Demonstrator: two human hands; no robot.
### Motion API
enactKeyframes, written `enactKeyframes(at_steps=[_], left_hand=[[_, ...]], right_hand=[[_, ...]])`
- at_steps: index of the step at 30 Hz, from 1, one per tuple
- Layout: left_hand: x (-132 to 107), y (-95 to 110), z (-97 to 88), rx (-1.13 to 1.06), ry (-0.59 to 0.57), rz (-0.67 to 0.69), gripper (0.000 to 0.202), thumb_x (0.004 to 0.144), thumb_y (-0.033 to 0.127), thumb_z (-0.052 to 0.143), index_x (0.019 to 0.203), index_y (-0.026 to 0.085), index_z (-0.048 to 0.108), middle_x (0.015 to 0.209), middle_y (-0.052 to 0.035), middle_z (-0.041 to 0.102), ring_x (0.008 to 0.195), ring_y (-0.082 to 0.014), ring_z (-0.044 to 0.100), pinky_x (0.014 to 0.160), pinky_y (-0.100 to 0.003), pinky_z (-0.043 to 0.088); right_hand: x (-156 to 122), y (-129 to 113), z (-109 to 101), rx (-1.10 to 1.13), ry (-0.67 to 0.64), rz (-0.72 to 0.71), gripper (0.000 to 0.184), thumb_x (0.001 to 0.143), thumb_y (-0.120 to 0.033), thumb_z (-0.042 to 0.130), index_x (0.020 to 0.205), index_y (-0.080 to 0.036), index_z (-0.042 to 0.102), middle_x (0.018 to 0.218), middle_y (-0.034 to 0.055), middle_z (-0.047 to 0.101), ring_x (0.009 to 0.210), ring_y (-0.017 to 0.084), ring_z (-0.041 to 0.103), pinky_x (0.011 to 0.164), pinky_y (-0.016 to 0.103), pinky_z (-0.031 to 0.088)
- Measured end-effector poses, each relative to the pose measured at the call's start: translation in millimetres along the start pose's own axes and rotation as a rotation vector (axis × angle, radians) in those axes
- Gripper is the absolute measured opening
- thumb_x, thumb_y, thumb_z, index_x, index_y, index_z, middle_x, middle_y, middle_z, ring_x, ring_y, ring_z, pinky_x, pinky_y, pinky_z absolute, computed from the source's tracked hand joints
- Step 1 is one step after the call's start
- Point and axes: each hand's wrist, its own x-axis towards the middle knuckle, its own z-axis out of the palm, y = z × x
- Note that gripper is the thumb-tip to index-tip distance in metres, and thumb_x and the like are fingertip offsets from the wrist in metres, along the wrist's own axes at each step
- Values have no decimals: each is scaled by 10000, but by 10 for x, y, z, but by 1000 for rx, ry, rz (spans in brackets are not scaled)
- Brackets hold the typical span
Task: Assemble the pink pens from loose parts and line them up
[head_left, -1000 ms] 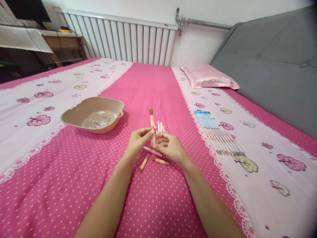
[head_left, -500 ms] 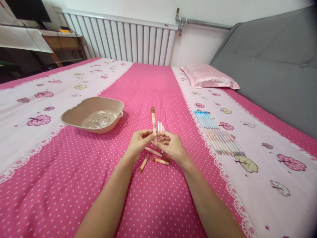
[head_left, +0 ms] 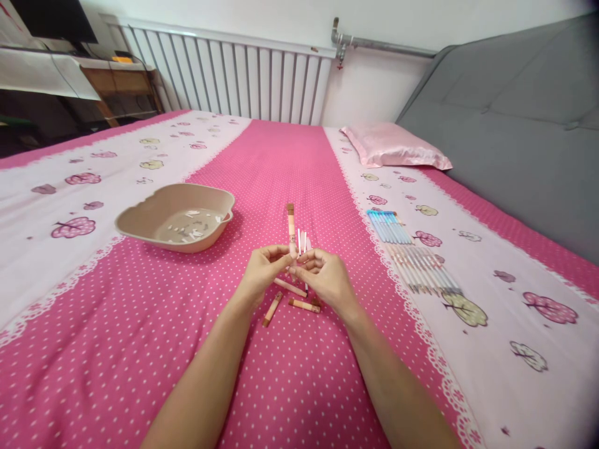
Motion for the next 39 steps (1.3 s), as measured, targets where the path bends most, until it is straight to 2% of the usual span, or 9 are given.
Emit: enactKeyframes(at_steps=[7,13,18,22,25,33,39], left_hand=[[-2,-1,0,2,-1,14,223,609,293,762,750,134,695,704,-41,667,604,-116,598,598,-221,473],[3,3,10,0,7,8,247,616,315,765,774,138,694,728,-39,671,617,-110,600,605,-213,469],[45,32,-63,-82,151,68,353,667,377,730,930,149,670,804,-47,669,604,-89,592,555,-189,460],[91,74,-164,-186,287,203,356,694,410,699,938,152,675,774,-40,662,612,-83,597,534,-169,449],[112,95,-216,-223,361,245,364,669,419,713,899,137,692,738,-34,653,572,-70,576,516,-168,440],[131,82,-239,-204,449,280,338,624,384,746,849,133,723,694,-17,640,544,-45,531,504,-153,414],[127,78,-241,-184,476,260,301,607,363,756,798,133,722,666,-10,638,520,-45,514,515,-168,414]], right_hand=[[3,23,44,19,17,-12,239,667,-362,700,780,-165,627,711,50,671,651,168,644,578,277,524],[-31,-57,37,-12,42,-23,270,685,-412,678,755,-154,645,693,61,675,618,162,635,571,279,526],[-54,-96,54,-37,25,-64,228,637,-368,705,727,-163,662,651,36,671,558,144,615,513,254,516],[-71,-91,67,-106,22,-121,184,657,-342,677,729,-173,670,630,13,663,536,126,600,503,232,503],[-77,-70,75,-151,19,-150,212,649,-373,692,740,-183,671,642,1,666,548,122,602,529,234,507],[-86,-75,75,-291,16,-152,122,700,-311,647,754,-204,673,674,-18,682,588,121,628,547,224,499],[-90,-72,86,-430,91,-206,53,707,-266,640,735,-227,663,645,-53,668,562,107,607,523,213,466]])
